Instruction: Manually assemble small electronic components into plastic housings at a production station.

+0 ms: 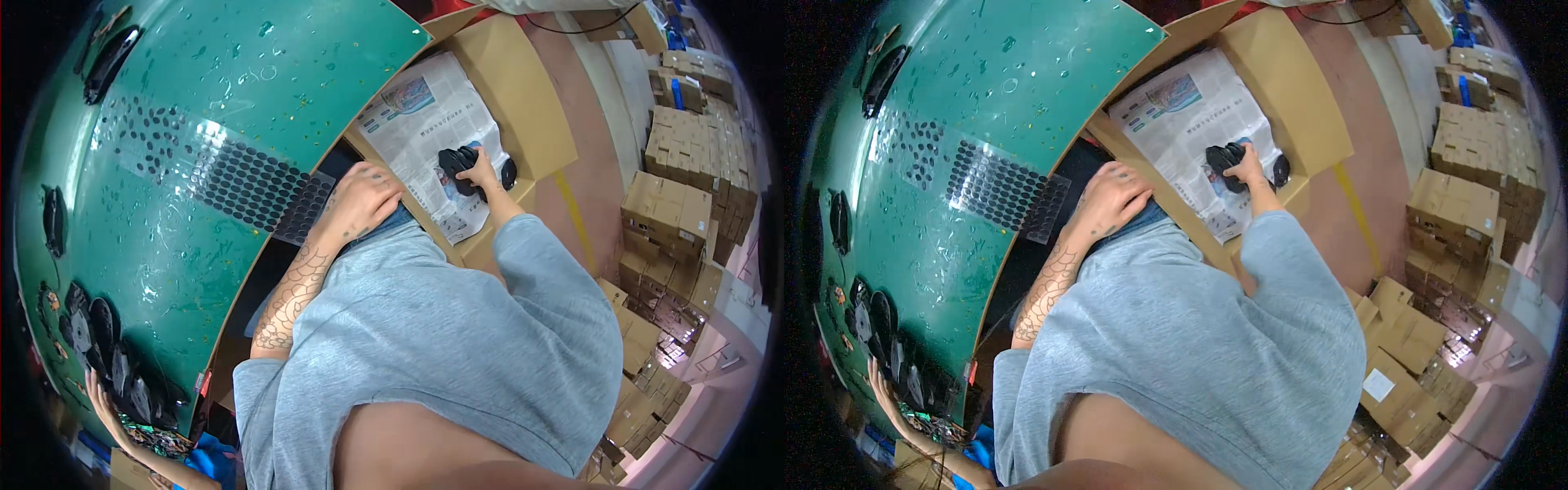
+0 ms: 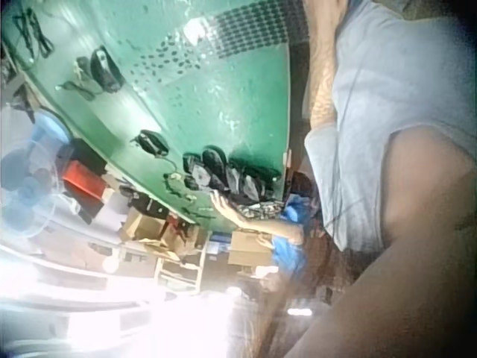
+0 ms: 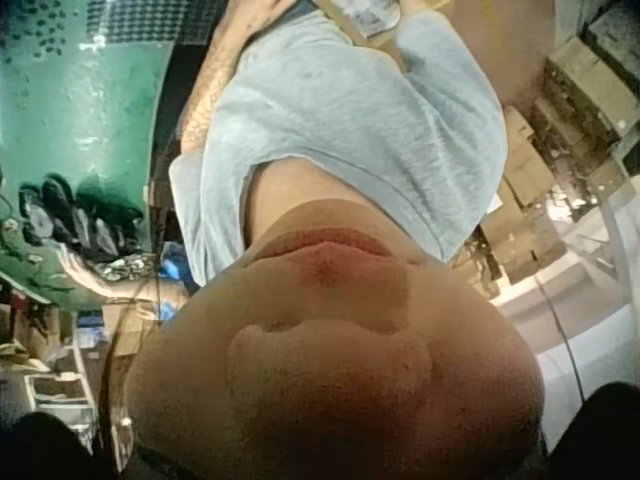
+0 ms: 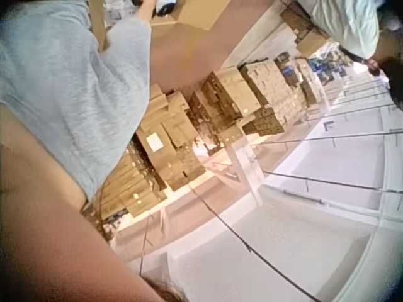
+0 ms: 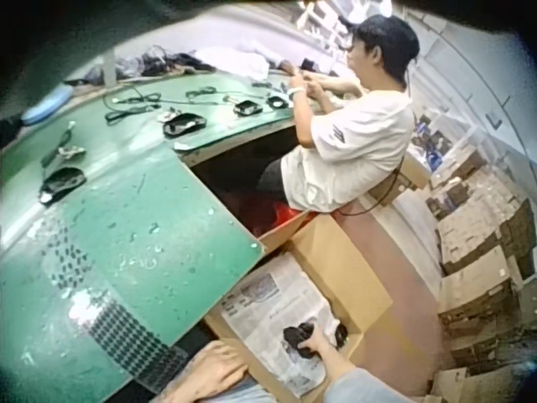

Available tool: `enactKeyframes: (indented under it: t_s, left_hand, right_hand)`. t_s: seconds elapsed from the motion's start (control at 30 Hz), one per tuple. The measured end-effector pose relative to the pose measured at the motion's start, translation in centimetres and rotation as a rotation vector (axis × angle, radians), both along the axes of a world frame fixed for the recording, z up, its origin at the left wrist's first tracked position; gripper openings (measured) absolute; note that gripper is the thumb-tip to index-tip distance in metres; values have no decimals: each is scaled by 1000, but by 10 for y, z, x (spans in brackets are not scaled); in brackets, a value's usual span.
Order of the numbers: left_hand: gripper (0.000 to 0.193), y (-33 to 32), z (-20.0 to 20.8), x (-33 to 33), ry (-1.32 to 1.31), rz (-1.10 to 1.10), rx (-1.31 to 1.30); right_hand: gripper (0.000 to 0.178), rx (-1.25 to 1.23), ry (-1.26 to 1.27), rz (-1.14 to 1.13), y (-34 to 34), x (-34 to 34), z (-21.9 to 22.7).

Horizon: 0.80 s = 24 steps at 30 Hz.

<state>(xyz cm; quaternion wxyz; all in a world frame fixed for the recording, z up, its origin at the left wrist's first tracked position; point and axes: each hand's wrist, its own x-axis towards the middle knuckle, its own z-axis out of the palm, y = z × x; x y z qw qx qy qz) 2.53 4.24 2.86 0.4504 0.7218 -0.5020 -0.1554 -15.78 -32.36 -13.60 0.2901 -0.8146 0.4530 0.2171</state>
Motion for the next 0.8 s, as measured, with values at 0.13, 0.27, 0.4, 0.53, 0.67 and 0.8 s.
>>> enactKeyframes:
  t_s: [0.13,0.27,0.4,0.53,0.67,0.8]
  left_hand:
    - [15,1,-3,-1,33,9,-10]
    - [15,0,-3,1,20,7,19]
    - [15,-2,-2,1,14,0,17]
    - [15,-4,-1,1,3,-2,20]
    - [14,-5,-1,1,-5,0,21]
    - [14,-7,-1,1,-1,-2,12]
  right_hand:
    - [94,-137,-84,89,5,-12,-8]
    - [99,-307,-60,139,29,-22,-1]
    - [99,-301,-63,165,30,-25,0]
    - [98,-284,-69,148,28,-25,2]
    - [97,-264,-72,125,27,-24,7]
    - [96,-256,-62,127,24,-24,20]
